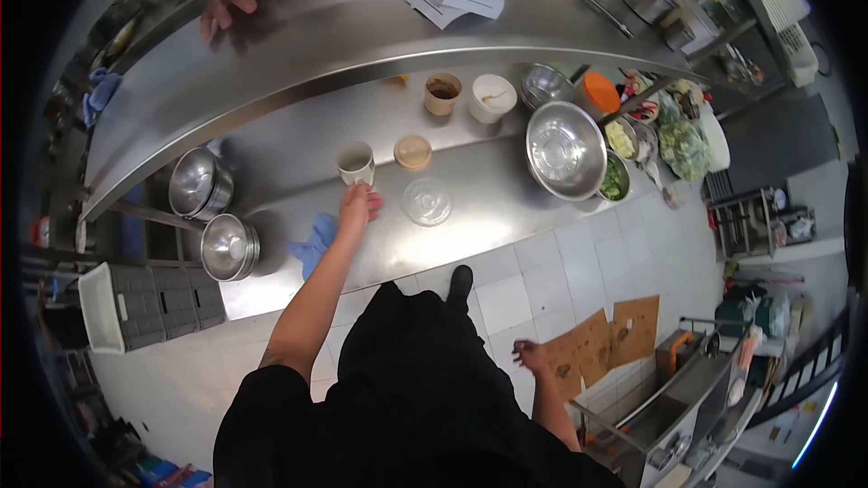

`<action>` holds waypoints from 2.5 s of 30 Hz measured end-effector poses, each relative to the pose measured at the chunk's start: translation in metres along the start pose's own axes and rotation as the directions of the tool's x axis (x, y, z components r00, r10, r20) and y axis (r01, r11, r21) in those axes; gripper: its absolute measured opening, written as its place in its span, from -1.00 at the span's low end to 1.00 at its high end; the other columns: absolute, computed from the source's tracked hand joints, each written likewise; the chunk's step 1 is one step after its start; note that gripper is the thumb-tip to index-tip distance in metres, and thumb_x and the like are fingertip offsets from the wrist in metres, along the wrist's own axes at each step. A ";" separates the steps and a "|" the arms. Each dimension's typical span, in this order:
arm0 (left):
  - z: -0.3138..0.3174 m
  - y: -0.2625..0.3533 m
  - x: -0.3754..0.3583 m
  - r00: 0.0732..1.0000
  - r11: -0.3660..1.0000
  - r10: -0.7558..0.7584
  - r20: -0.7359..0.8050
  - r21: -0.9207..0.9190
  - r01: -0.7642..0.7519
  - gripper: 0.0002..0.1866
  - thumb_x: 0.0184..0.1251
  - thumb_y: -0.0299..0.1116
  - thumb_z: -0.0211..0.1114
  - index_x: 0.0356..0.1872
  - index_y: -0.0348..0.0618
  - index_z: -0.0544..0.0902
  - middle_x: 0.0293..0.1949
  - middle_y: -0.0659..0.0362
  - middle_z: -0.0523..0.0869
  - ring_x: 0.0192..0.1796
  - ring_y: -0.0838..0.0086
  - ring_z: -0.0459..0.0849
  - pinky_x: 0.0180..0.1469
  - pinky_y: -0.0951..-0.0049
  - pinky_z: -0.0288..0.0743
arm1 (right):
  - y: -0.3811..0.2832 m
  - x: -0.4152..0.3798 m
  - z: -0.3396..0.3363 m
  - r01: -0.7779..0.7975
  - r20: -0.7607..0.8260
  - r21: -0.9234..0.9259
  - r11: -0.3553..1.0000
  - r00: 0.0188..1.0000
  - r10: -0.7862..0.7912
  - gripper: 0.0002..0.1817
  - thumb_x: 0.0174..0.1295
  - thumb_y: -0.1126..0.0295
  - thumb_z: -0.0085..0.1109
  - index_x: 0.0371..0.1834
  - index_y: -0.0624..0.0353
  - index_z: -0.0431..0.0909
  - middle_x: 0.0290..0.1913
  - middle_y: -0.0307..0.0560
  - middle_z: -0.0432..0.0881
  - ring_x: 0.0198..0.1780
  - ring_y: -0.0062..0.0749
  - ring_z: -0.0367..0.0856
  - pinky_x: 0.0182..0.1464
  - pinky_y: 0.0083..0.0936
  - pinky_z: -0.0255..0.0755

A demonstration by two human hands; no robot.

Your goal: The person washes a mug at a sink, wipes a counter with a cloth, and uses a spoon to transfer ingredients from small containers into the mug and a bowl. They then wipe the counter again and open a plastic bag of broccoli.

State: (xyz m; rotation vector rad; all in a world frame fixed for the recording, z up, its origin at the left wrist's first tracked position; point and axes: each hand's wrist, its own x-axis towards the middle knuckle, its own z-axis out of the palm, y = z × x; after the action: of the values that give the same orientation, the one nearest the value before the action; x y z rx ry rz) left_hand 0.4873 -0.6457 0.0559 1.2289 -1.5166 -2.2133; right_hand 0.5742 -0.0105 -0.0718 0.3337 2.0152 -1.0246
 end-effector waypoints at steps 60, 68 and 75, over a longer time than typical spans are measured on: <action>0.128 0.042 -0.030 0.730 0.182 0.632 0.260 0.866 -0.466 -0.54 0.23 -0.18 0.50 0.06 -0.23 0.67 0.01 -0.07 0.75 0.03 0.09 0.76 0.07 0.22 0.62 | 0.115 0.013 -0.150 -0.298 -0.057 0.232 0.926 0.946 0.319 -0.68 0.46 0.22 0.11 0.14 0.14 0.61 -0.18 -0.08 0.78 -0.31 -0.35 0.74 -0.32 -0.33 0.63; 0.327 0.114 0.023 0.692 0.104 0.516 0.504 0.765 -0.635 -0.53 0.32 -0.15 0.39 0.20 -0.07 0.63 0.02 0.02 0.70 0.11 0.12 0.71 0.09 0.14 0.60 | 0.055 0.066 -0.108 0.006 -0.158 0.373 0.928 0.986 0.057 -0.71 0.40 0.23 0.31 -0.02 0.23 0.71 -0.30 -0.16 0.77 -0.39 -0.48 0.72 -0.36 -0.44 0.59; 0.364 0.098 0.030 0.611 0.171 0.681 0.404 0.723 -0.669 -0.55 0.32 -0.22 0.38 0.20 -0.09 0.63 0.12 -0.01 0.63 0.16 0.08 0.65 0.15 0.08 0.57 | 0.080 0.061 -0.145 0.146 -0.072 0.421 0.895 0.989 -0.128 -0.79 0.44 0.42 0.25 0.02 0.25 0.75 -0.20 -0.15 0.79 -0.23 -0.56 0.69 -0.14 -0.55 0.56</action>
State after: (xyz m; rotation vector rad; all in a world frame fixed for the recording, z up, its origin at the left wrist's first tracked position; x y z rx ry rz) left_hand 0.1802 -0.4582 0.1710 0.3910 -2.5675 -0.7976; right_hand 0.4995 0.1433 -0.1161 0.4499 1.8581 -1.5648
